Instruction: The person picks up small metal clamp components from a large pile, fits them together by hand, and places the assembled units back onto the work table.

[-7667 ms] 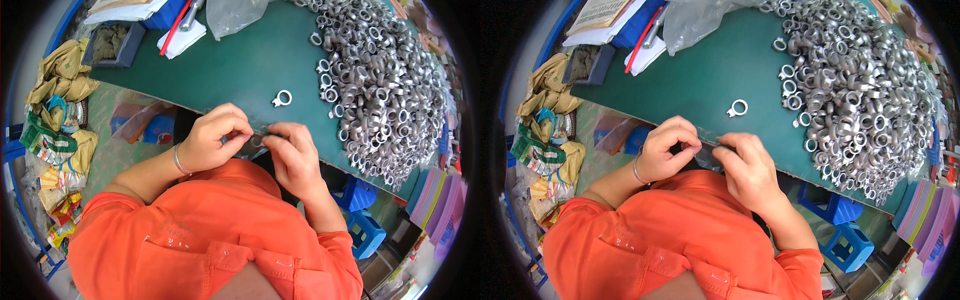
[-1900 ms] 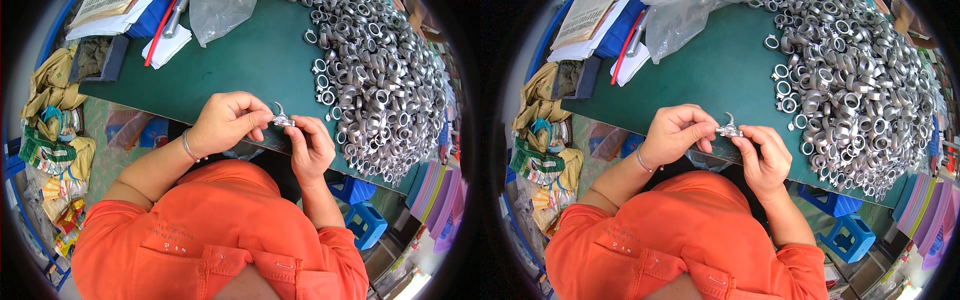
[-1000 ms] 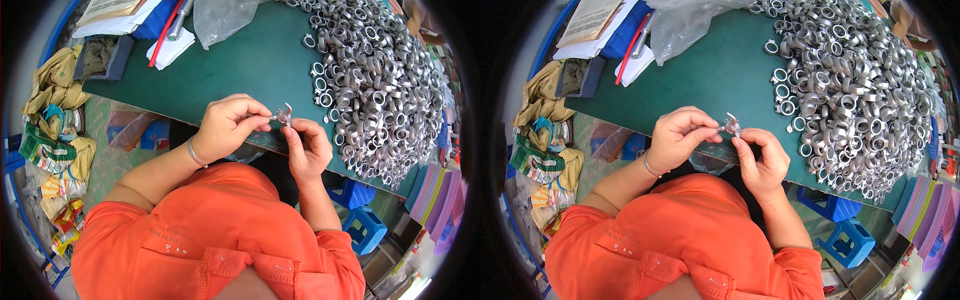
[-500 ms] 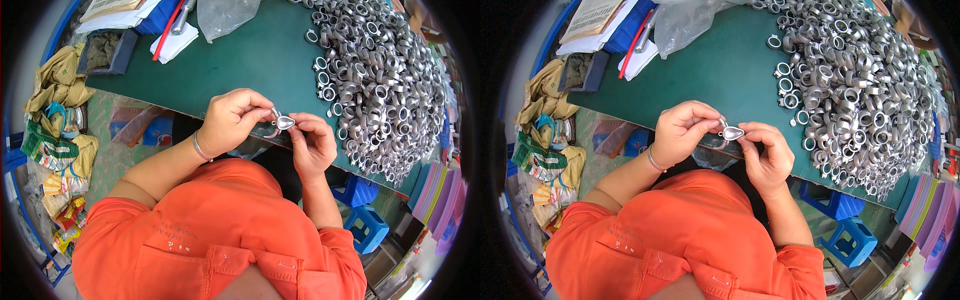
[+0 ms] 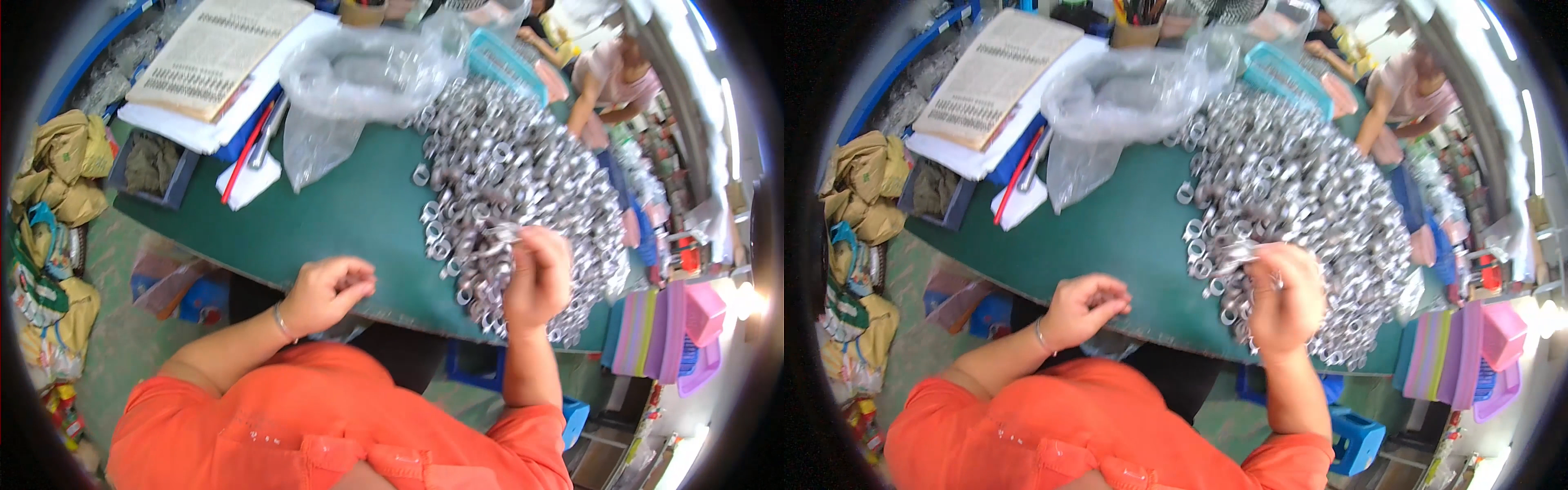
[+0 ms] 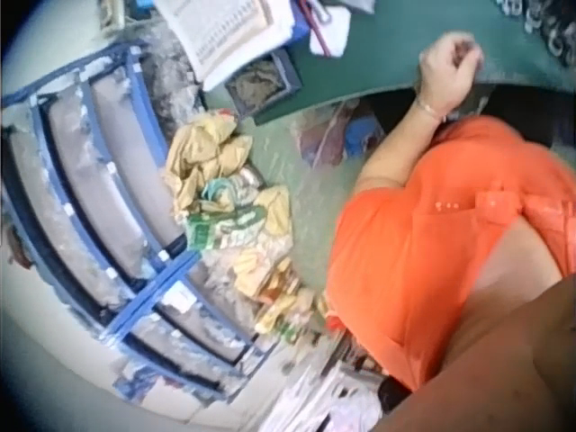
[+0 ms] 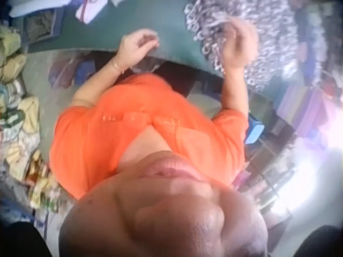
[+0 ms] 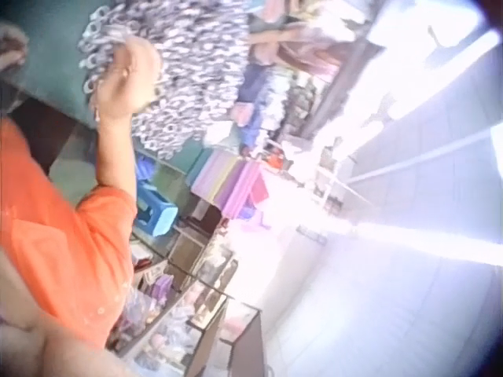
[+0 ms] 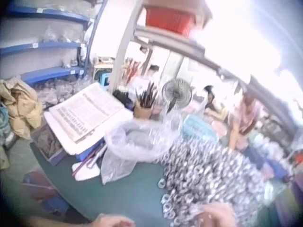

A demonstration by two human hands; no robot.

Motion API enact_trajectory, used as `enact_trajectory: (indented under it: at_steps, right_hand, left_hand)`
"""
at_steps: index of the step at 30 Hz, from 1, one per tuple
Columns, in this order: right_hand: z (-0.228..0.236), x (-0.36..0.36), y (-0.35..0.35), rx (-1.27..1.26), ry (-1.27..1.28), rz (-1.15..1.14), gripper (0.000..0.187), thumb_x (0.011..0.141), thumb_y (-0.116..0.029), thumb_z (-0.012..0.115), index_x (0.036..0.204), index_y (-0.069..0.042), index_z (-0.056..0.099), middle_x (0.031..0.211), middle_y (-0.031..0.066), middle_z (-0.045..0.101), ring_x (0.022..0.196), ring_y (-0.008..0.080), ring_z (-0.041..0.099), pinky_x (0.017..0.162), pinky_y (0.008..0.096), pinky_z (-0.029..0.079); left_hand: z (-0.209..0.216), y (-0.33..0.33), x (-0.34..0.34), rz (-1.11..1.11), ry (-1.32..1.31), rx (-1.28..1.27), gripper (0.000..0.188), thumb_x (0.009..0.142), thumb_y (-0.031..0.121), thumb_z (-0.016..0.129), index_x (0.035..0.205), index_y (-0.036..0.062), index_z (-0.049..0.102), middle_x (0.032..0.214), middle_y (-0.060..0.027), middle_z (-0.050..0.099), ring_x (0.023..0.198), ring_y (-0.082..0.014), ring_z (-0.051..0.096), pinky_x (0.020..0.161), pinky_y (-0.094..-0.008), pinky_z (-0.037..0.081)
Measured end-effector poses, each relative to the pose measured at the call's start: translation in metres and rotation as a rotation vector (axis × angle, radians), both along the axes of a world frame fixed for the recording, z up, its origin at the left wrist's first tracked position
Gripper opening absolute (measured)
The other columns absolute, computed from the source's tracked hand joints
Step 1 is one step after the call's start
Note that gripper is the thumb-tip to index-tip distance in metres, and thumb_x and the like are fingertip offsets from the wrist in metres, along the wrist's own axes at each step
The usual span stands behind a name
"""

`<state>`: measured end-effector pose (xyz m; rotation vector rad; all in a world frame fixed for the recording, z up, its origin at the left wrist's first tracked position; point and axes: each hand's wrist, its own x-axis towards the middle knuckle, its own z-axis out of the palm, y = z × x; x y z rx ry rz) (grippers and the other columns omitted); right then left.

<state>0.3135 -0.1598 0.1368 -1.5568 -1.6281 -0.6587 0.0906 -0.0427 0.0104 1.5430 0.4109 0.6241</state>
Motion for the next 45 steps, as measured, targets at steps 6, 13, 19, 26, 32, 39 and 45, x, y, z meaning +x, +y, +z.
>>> enact_trajectory:
  at_steps: [6,13,19,26,32,39,45]
  right_hand:
    - [0.071,0.137,-0.004,0.178,0.578,-0.101,0.015,0.092,-0.003,0.060,0.106,0.003,0.062,0.092,0.0053,0.065,0.081,0.0110,0.063,0.069,0.0224,0.052]
    - [0.084,0.241,0.005,0.132,0.358,-0.463,0.019,0.081,-0.008,0.069,0.098,0.001,0.071,0.081,0.0070,0.070,0.072,0.0085,0.063,0.068,0.0235,0.050]
    - [0.077,0.327,0.004,0.166,0.408,-0.616,0.020,0.077,-0.013,0.072,0.094,-0.002,0.074,0.077,0.0079,0.072,0.068,0.0136,0.066,0.069,0.0267,0.052]
    - [0.073,0.348,0.052,-0.144,0.206,-1.158,0.034,0.069,-0.042,0.076,0.092,-0.017,0.077,0.084,0.0143,0.072,0.081,0.0296,0.070,0.079,0.0385,0.054]
    - [0.066,0.372,0.065,-0.077,0.215,-1.033,0.018,0.073,-0.023,0.071,0.086,-0.013,0.077,0.083,0.0148,0.071,0.082,0.0313,0.069,0.080,0.0389,0.053]
    - [0.085,0.299,0.101,-0.108,0.028,-0.530,0.022,0.085,-0.018,0.060,0.098,-0.002,0.070,0.087,0.0189,0.069,0.080,0.0290,0.067,0.075,0.0363,0.050]
    - [0.014,0.078,0.135,-1.046,-0.154,0.003,0.029,0.088,-0.019,0.058,0.113,-0.005,0.063,0.094,0.0188,0.067,0.090,0.0295,0.067,0.079,0.0405,0.050]
  left_hand:
    - [-0.004,-0.004,0.000,0.062,-0.093,0.133,0.010,0.084,0.003,0.067,0.093,-0.0008,0.065,0.084,-0.0112,0.068,0.073,-0.0172,0.070,0.064,-0.0266,0.055]
    - [0.004,0.001,-0.002,0.044,-0.049,0.253,0.005,0.083,-0.007,0.062,0.087,-0.0047,0.063,0.086,-0.0127,0.066,0.076,-0.0181,0.071,0.064,-0.0244,0.057]
    - [0.006,-0.005,0.003,0.048,-0.078,0.249,0.003,0.083,-0.006,0.063,0.086,-0.0049,0.063,0.085,-0.0132,0.066,0.075,-0.0181,0.071,0.062,-0.0240,0.056]
    - [0.003,0.000,0.000,0.072,0.025,0.331,0.003,0.085,-0.001,0.063,0.085,-0.0024,0.065,0.084,-0.0109,0.067,0.073,-0.0164,0.071,0.061,-0.0236,0.055]
    - [0.001,0.000,-0.001,0.101,-0.008,0.251,0.007,0.086,0.002,0.063,0.090,-0.0030,0.066,0.083,-0.0101,0.067,0.076,-0.0167,0.071,0.063,-0.0234,0.056]
    - [0.002,-0.001,0.007,0.120,-0.047,0.415,0.003,0.084,0.001,0.064,0.086,0.0011,0.066,0.079,-0.0083,0.067,0.067,-0.0142,0.067,0.057,-0.0248,0.052]
    - [0.003,-0.001,0.001,0.104,0.013,0.297,0.004,0.086,-0.005,0.060,0.087,-0.0047,0.063,0.085,-0.0117,0.065,0.074,-0.0150,0.069,0.062,-0.0234,0.054]
